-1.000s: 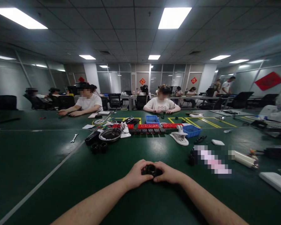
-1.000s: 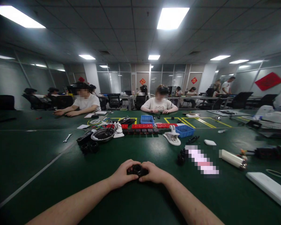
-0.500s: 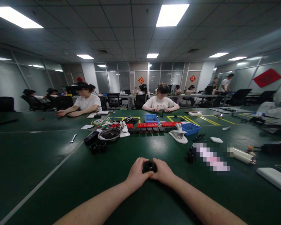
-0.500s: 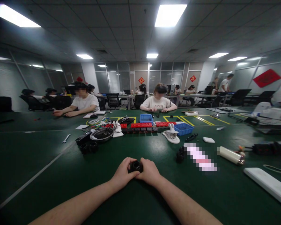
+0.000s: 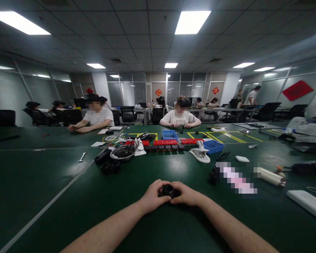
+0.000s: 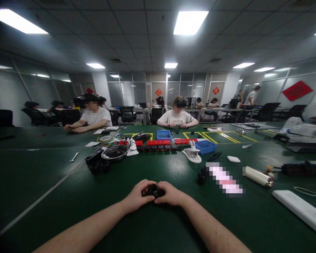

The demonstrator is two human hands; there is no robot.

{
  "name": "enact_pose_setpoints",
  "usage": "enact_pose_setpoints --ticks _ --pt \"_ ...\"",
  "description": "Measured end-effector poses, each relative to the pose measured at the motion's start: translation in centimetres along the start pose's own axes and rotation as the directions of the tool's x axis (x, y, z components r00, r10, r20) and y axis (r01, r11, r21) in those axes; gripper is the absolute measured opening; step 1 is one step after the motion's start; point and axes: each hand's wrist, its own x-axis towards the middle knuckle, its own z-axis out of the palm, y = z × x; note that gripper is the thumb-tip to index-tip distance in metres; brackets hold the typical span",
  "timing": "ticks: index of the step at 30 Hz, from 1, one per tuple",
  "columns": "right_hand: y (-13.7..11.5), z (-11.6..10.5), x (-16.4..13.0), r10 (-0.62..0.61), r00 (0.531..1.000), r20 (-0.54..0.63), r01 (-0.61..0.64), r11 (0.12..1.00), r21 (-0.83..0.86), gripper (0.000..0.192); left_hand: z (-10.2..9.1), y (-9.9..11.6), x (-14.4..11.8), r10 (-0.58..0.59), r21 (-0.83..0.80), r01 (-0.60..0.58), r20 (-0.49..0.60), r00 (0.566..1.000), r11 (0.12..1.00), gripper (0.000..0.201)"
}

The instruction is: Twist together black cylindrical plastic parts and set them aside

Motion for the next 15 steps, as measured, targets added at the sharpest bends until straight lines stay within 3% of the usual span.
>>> enact_pose_setpoints --ticks 7,15 --pt "0.3 -0.56 -0.1 -0.053 0.995 0.087 0.038 0.985 0.17 0.031 -0.39 0.36 -0.01 0.017 -0.03 -0.015 0.063 0.998 0.999 0.041" --pt "0.09 -0.58 -0.12 -0.023 0.998 0.051 0.013 0.982 0.187 0.027 -0.56 0.67 -0.06 0.016 -0.013 -0.016 0.069 0.997 1.0 0.04"
